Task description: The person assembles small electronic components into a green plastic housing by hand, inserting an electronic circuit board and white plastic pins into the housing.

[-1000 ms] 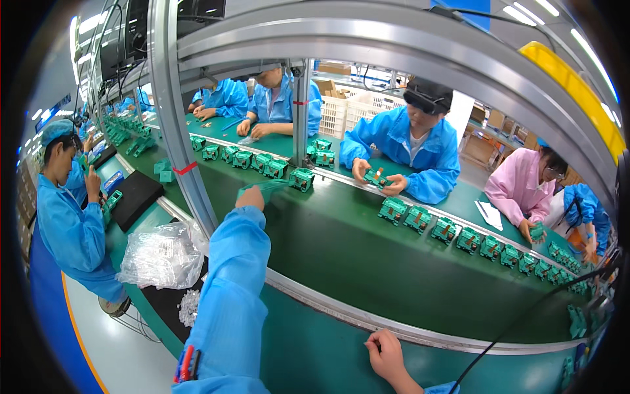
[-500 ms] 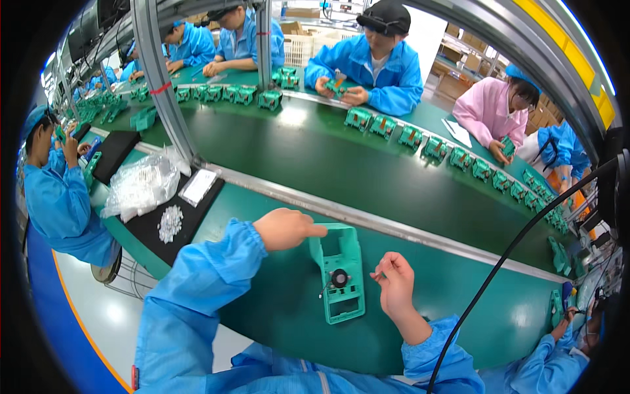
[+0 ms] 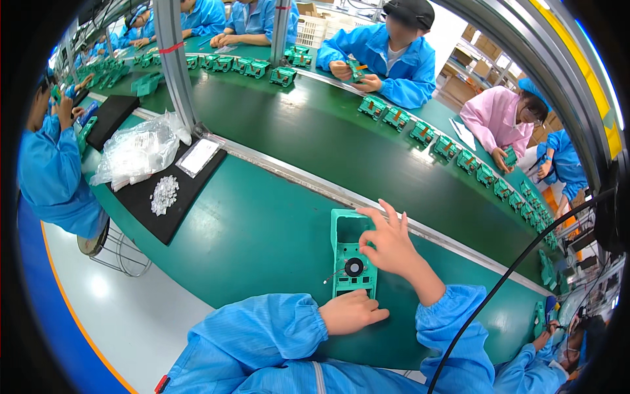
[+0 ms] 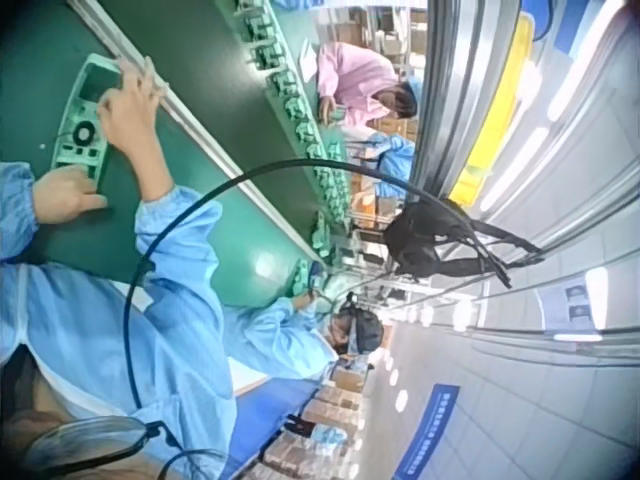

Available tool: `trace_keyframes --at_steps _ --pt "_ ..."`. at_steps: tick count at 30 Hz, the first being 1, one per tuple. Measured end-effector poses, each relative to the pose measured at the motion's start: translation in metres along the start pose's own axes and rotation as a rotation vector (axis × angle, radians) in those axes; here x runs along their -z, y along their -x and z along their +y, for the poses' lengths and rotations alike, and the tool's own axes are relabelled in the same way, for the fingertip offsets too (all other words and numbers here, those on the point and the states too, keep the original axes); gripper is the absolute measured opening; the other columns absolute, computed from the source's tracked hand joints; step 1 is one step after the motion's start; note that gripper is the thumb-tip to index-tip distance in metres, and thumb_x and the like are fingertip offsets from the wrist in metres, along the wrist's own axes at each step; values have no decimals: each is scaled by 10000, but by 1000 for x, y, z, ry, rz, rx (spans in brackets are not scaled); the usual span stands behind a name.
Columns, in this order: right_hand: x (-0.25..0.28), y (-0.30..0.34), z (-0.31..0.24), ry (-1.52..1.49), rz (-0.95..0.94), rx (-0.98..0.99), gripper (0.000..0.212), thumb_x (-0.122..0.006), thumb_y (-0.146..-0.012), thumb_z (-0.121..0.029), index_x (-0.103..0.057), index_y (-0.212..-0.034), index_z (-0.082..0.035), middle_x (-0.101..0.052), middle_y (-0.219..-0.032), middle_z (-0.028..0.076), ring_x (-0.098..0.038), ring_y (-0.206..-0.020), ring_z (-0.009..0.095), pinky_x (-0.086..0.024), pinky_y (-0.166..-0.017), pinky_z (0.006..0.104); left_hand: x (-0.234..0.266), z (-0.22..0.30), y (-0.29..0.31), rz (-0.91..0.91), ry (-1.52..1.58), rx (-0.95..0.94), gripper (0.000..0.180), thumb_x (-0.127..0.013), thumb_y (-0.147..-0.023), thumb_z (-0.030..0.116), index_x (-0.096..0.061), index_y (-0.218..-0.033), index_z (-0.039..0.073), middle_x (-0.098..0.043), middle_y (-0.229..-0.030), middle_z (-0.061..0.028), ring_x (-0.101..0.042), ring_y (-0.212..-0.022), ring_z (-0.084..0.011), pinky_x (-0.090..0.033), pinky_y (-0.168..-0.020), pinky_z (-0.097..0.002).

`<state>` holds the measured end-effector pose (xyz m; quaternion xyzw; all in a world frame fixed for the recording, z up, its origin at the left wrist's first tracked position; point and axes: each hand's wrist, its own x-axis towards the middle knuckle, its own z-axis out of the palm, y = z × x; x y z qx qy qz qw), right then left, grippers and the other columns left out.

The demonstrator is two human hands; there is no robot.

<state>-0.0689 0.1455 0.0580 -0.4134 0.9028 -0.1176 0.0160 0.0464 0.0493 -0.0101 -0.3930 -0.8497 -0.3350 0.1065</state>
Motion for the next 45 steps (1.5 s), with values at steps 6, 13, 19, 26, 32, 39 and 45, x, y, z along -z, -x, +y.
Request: trace_keyframes --at_steps 6,13,19,26,32,39,45 --pt "-2 -12 -2 22 -65 -17 68 -604 -629 -128 -572 -572 -111 -344 -1215 26 -205 -1190 352 -150 -871 671 2 -7 1 -115 40 -34 317 -502 -663 63 -521 -972 134 -486 -682 -29 -470 -652 -211 -423 -613 -291" --pt "-4 -16 -4 120 -53 -8 64 -600 -623 -112 -577 -564 -103 -344 -1211 39 -235 -1168 342 -166 -869 665 1 -6 0 -109 39 -12 316 -489 -674 66 -516 -982 131 -491 -690 -29 -469 -651 -208 -417 -616 -287" --pt "-2 -21 -5 202 -97 60 47 -619 -609 -104 -589 -581 -81 -346 -1176 72 -261 -1146 342 -220 -848 656 0 -6 -1 -108 35 -11 297 -485 -674 67 -523 -964 124 -500 -684 -29 -472 -646 -205 -413 -623 -281" --pt "-2 -19 -8 224 -85 62 41 -611 -600 -84 -588 -586 -53 -348 -1162 91 -293 -1118 341 -238 -834 656 1 -5 -1 -85 29 -16 298 -486 -669 62 -524 -959 120 -502 -681 -32 -474 -641 -208 -418 -620 -282" --pt "-4 -20 -7 241 -55 74 38 -610 -584 -72 -582 -584 -46 -356 -1149 93 -317 -1090 336 -238 -838 651 3 -4 -2 -83 17 -29 296 -492 -661 60 -528 -949 118 -503 -677 -31 -475 -643 -209 -422 -617 -288" --pt "-4 -29 -10 278 -80 27 130 -644 -591 -104 -580 -692 -51 -390 -1086 75 -380 -1012 297 -233 -880 607 3 -5 -2 -91 17 -20 303 -493 -663 60 -532 -958 116 -507 -675 -29 -476 -652 -208 -425 -623 -289" --pt "5 -28 12 80 -112 18 172 -682 -573 -175 -552 -666 -111 -409 -1076 22 -448 -944 242 -326 -824 448 3 -5 -4 -114 70 11 276 -460 -699 55 -527 -964 87 -546 -711 -66 -502 -643 -239 -418 -640 -298"
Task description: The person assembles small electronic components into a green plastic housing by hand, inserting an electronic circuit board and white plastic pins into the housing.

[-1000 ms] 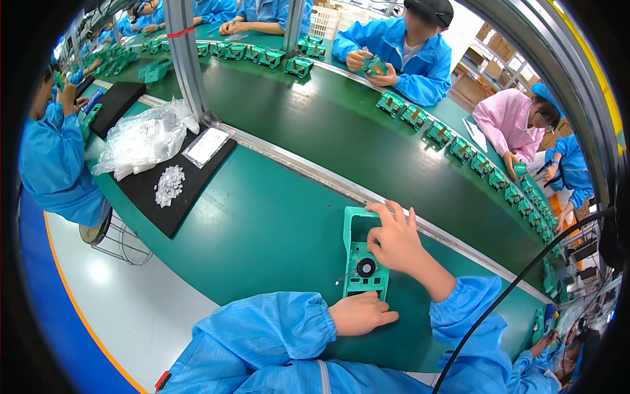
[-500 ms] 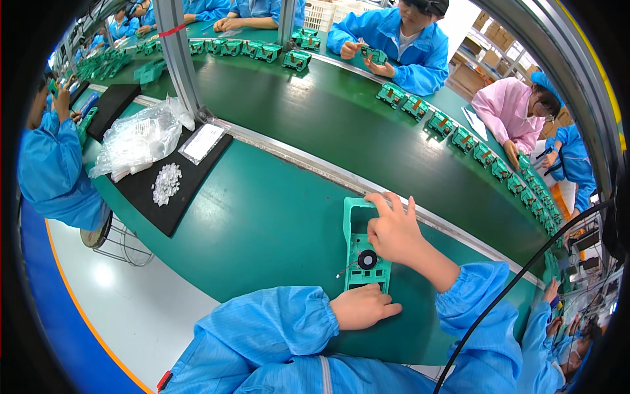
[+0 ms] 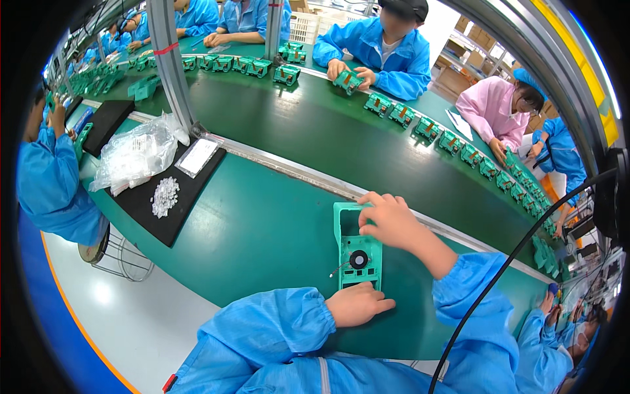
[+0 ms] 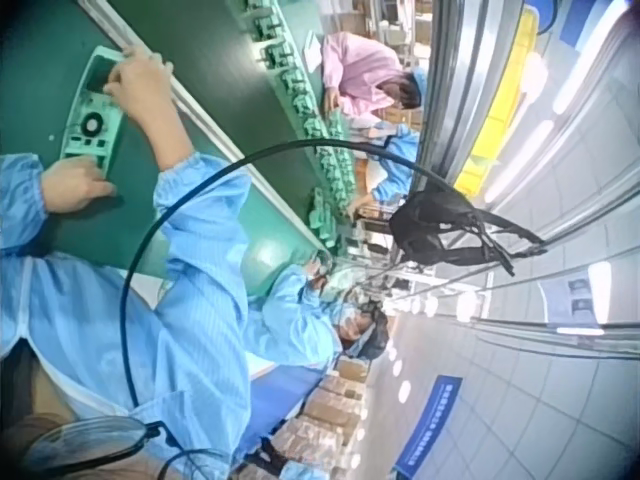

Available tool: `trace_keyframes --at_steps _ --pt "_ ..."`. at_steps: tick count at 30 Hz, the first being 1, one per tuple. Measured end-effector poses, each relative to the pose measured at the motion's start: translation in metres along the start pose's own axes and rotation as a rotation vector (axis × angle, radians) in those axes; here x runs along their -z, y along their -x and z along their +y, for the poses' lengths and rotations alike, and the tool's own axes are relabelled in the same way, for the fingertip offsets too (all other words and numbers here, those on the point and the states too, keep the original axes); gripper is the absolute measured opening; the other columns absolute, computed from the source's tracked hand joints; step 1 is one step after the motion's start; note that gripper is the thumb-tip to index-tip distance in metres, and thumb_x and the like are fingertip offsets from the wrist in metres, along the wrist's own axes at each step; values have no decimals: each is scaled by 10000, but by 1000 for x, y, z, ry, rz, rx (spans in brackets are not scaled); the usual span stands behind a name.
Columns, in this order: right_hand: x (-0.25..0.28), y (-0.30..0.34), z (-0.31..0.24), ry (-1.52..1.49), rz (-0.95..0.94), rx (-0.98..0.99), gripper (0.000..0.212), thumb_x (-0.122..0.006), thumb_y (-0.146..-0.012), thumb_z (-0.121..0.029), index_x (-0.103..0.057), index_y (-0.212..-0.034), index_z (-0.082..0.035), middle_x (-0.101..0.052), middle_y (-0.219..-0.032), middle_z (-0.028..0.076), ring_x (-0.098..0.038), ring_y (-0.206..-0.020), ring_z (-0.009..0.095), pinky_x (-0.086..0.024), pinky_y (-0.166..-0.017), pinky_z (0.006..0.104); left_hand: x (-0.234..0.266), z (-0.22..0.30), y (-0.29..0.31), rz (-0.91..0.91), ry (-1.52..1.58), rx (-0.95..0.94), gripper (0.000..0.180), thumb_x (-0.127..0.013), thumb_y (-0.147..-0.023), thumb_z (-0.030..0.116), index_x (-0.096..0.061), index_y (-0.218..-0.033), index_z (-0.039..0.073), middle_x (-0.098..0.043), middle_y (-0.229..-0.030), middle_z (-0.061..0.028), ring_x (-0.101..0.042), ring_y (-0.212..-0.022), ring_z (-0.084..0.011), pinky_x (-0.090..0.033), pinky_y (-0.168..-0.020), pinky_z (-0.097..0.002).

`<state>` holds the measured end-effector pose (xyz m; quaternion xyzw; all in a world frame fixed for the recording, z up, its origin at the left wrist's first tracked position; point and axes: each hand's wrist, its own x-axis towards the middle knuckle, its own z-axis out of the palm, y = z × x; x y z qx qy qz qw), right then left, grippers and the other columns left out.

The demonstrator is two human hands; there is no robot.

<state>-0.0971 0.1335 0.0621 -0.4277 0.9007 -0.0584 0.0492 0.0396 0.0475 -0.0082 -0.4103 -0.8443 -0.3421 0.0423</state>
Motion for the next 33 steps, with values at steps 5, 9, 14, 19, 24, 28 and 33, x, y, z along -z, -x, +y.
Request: trace_keyframes --at_steps 5,9,14,19,24,28,33 --pt "-10 4 -15 246 113 36 94 -627 -643 -184 -562 -688 -134 -464 -1013 14 -465 -896 240 -348 -768 388 0 -1 3 15 -5 -13 277 -464 -697 54 -527 -963 92 -557 -730 -67 -501 -642 -243 -422 -638 -305" --pt "13 4 -1 28 151 77 61 -564 -670 -104 -579 -709 -149 -478 -979 -3 -464 -890 246 -371 -744 353 1 -3 4 9 -5 -28 276 -464 -693 49 -527 -958 93 -558 -737 -65 -501 -643 -241 -421 -639 -304" --pt "17 32 15 336 266 322 139 -555 -631 -93 -588 -748 -159 -492 -991 -12 -437 -920 247 -376 -748 342 4 -4 -4 290 382 -81 205 -468 -761 36 -532 -948 93 -519 -669 -50 -476 -568 -176 -408 -551 -281" --pt "3 96 35 270 324 143 192 -594 -578 -105 -564 -758 -164 -518 -912 -35 -443 -835 228 -377 -704 343 40 -23 12 681 1707 282 121 -392 -858 118 -485 -912 62 -364 -475 -9 -330 -411 -92 -324 -457 -258" --pt "-16 227 62 394 505 -366 160 -592 -575 -49 -556 -728 -81 -524 -758 48 -454 -717 258 -366 -622 357 65 -40 18 1122 2075 411 177 -367 -859 135 -473 -958 35 -535 -830 -77 -526 -739 -182 -400 -773 -338" --pt "-48 325 89 576 536 -931 187 -586 -637 -78 -560 -819 -49 -531 -865 81 -467 -760 295 -378 -639 390 66 -39 19 1046 2157 371 300 -318 -872 167 -417 -1102 2 -396 -1222 -147 -446 -1068 -258 -287 -970 -399" --pt "-52 373 125 573 365 -1423 230 -570 -700 -140 -550 -922 -79 -512 -988 42 -476 -842 287 -397 -676 398 65 -36 21 936 2219 253 430 -239 -890 268 -297 -1221 0 -258 -1310 -151 -351 -1152 -267 -240 -990 -401"
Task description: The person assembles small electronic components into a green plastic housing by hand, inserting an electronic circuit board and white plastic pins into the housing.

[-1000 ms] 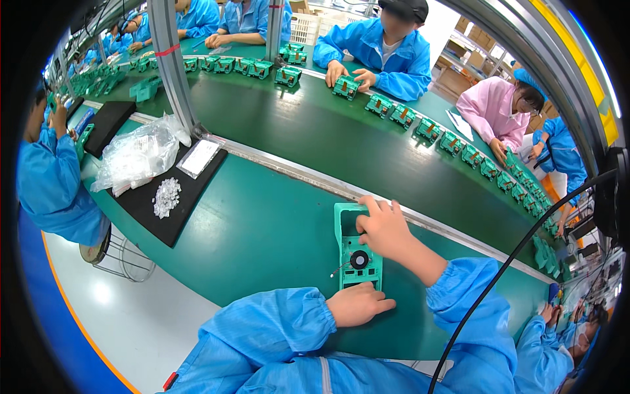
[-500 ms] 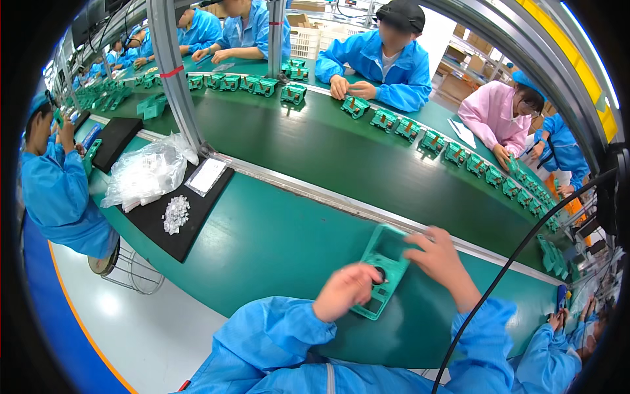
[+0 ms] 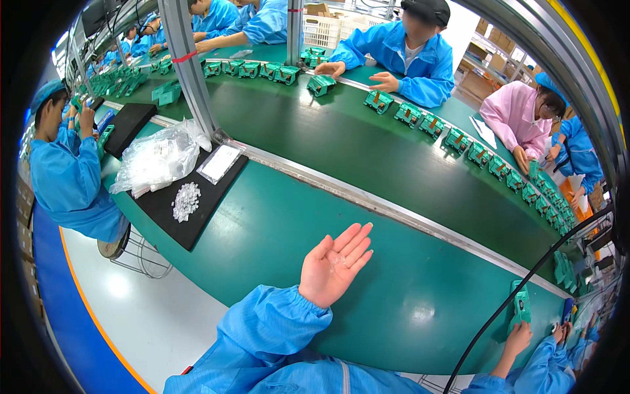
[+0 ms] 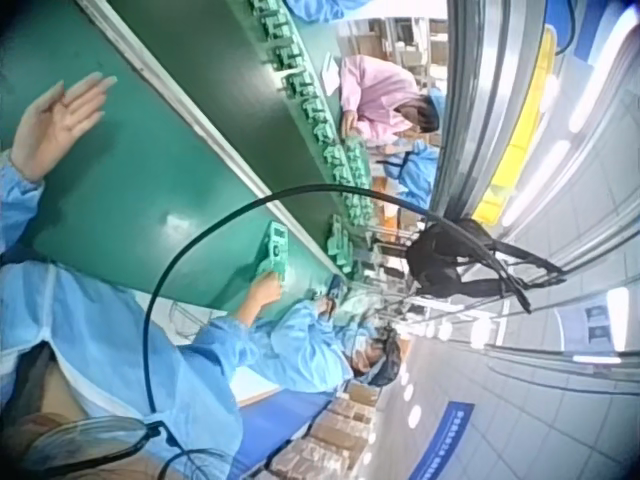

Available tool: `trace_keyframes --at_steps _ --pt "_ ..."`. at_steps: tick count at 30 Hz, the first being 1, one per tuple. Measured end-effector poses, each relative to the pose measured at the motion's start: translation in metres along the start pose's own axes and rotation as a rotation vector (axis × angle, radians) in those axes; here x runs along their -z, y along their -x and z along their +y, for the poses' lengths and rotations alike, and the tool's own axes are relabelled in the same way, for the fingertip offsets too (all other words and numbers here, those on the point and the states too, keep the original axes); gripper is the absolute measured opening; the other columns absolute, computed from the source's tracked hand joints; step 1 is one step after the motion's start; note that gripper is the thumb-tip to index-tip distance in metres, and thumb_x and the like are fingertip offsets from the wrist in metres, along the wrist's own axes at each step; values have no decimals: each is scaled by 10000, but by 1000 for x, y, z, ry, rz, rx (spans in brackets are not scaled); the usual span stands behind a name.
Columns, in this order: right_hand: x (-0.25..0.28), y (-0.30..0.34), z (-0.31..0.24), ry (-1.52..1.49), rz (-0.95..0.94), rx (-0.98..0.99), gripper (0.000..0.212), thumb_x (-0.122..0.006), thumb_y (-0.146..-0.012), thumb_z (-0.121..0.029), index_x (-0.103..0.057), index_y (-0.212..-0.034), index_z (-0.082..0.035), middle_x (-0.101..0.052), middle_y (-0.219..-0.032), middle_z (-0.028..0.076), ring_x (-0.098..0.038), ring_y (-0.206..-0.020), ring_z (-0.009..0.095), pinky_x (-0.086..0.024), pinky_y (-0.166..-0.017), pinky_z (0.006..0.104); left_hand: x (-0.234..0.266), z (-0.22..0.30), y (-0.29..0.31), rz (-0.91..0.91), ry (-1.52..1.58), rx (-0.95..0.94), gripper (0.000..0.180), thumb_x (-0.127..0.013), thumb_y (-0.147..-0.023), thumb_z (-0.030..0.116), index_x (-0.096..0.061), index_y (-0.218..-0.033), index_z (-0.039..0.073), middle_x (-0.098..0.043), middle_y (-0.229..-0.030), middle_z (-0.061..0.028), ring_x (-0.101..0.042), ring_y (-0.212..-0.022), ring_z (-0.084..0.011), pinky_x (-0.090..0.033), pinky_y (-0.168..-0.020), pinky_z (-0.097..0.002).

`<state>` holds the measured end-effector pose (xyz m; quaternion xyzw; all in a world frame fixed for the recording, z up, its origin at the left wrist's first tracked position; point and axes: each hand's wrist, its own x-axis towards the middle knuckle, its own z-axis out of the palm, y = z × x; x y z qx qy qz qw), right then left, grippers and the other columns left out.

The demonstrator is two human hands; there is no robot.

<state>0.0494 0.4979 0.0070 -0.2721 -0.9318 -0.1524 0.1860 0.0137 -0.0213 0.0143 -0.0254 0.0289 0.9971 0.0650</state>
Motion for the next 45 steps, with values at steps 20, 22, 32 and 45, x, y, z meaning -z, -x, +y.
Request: trace_keyframes --at_steps 20,22,32,45 --pt "148 100 -364 -1204 -48 1357 89 -622 -618 -172 -580 -689 -141 -504 -741 -36 -462 -724 185 -367 -586 299 10 -7 -6 -62 -77 103 614 -216 -861 452 -238 -1256 -18 -319 -1264 -154 -362 -1123 -249 -300 -936 -344" --pt "141 99 -366 -1341 -106 1291 87 -629 -600 -158 -579 -670 -139 -508 -743 -42 -462 -719 181 -373 -602 305 11 -6 -9 -36 -104 93 584 -218 -871 420 -254 -1246 -26 -353 -1231 -152 -381 -1105 -244 -307 -931 -339" --pt "121 94 -371 -1476 -8 1077 50 -592 -628 -77 -563 -661 -101 -496 -824 38 -409 -810 235 -338 -715 325 26 -3 -15 112 -428 135 281 -370 -869 195 -468 -1051 4 -532 -1016 -77 -510 -955 -170 -392 -865 -294" --pt "111 95 -372 -1802 -561 973 62 -570 -726 -78 -518 -743 -48 -467 -825 65 -446 -791 203 -357 -725 289 24 -3 -13 191 -578 79 203 -473 -833 122 -506 -995 2 -551 -911 -56 -521 -817 -126 -421 -787 -260"
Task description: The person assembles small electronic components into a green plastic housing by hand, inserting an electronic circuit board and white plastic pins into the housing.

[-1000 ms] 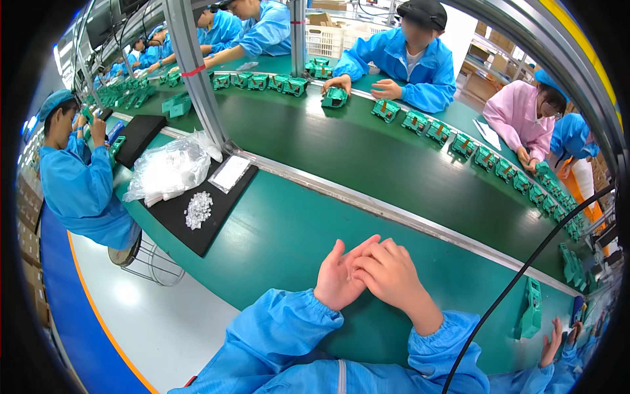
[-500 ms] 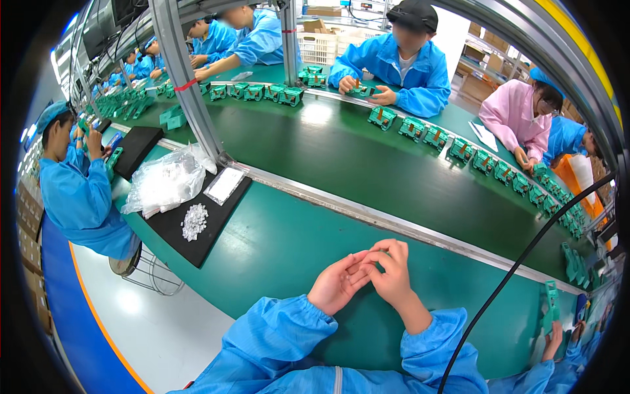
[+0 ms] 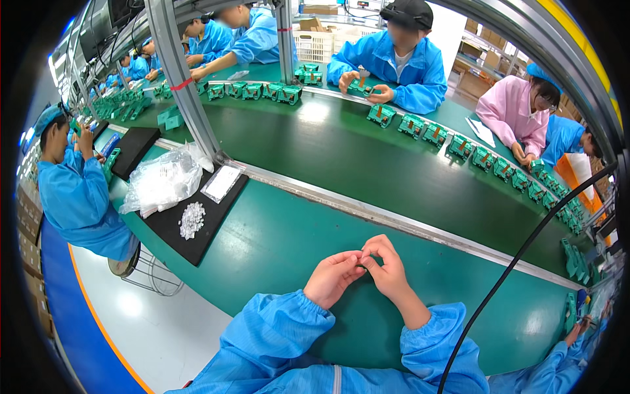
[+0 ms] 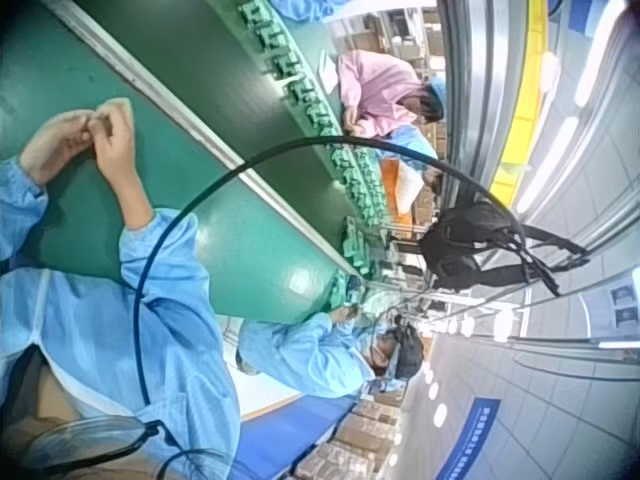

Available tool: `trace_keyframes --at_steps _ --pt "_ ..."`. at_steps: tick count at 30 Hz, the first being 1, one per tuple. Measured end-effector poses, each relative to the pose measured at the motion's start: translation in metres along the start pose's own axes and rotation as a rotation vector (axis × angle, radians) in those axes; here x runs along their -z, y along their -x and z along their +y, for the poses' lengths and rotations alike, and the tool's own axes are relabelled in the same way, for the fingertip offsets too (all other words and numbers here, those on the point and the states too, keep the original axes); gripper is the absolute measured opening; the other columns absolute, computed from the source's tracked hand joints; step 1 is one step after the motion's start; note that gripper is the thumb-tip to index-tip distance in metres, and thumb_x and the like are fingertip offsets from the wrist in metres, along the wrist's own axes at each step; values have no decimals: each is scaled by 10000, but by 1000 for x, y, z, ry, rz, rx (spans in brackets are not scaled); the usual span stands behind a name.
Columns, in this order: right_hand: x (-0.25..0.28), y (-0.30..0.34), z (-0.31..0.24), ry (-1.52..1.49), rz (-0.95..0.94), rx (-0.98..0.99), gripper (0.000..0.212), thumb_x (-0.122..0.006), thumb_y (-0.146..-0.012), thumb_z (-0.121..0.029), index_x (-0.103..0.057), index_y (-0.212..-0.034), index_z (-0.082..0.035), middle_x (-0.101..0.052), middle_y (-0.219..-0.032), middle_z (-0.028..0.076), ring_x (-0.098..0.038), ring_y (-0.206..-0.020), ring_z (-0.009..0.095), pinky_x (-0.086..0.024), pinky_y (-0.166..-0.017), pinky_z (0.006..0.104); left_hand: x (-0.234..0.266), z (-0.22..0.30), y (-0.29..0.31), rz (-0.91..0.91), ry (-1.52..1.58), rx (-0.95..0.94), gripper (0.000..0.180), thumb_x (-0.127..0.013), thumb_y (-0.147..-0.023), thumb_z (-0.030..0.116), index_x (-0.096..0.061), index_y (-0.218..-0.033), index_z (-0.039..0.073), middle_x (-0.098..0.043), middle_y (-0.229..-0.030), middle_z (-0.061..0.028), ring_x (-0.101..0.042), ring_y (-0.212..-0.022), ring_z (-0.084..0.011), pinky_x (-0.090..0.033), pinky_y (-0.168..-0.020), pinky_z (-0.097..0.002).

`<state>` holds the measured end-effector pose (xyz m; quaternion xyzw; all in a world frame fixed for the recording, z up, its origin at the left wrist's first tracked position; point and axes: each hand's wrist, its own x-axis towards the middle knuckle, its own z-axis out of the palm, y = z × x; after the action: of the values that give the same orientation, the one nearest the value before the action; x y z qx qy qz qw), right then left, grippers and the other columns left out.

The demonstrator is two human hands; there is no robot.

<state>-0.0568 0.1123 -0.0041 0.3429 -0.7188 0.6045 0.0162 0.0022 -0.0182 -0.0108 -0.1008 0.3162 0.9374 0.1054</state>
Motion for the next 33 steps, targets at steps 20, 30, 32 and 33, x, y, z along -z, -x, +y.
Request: trace_keyframes --at_steps 20,30,32,33 --pt "2 -1 -8 38 -44 59 73 -582 -692 1 -526 -736 -13 -511 -770 68 -511 -700 178 -412 -598 262 -4 0 0 0 -110 -145 72 -486 -822 92 -520 -847 33 -531 -812 -26 -497 -747 -100 -397 -759 -242" --pt "3 -1 -6 71 118 166 66 -595 -683 17 -538 -695 -14 -518 -682 64 -509 -622 164 -407 -547 249 2 4 -2 29 269 -152 204 -381 -874 177 -440 -1039 73 -446 -623 8 -450 -611 -106 -402 -764 -294" --pt "1 0 -7 72 125 170 68 -597 -682 19 -539 -696 -14 -518 -677 64 -508 -612 161 -407 -540 245 -1 8 1 -17 401 -160 255 -332 -889 179 -396 -1131 128 -374 -551 15 -398 -546 -111 -403 -777 -320" --pt "0 0 -7 61 137 166 69 -598 -681 21 -540 -696 -13 -518 -671 63 -507 -604 158 -407 -538 243 2 8 1 -14 401 -158 255 -332 -889 179 -396 -1131 128 -374 -551 15 -398 -546 -111 -403 -777 -320"
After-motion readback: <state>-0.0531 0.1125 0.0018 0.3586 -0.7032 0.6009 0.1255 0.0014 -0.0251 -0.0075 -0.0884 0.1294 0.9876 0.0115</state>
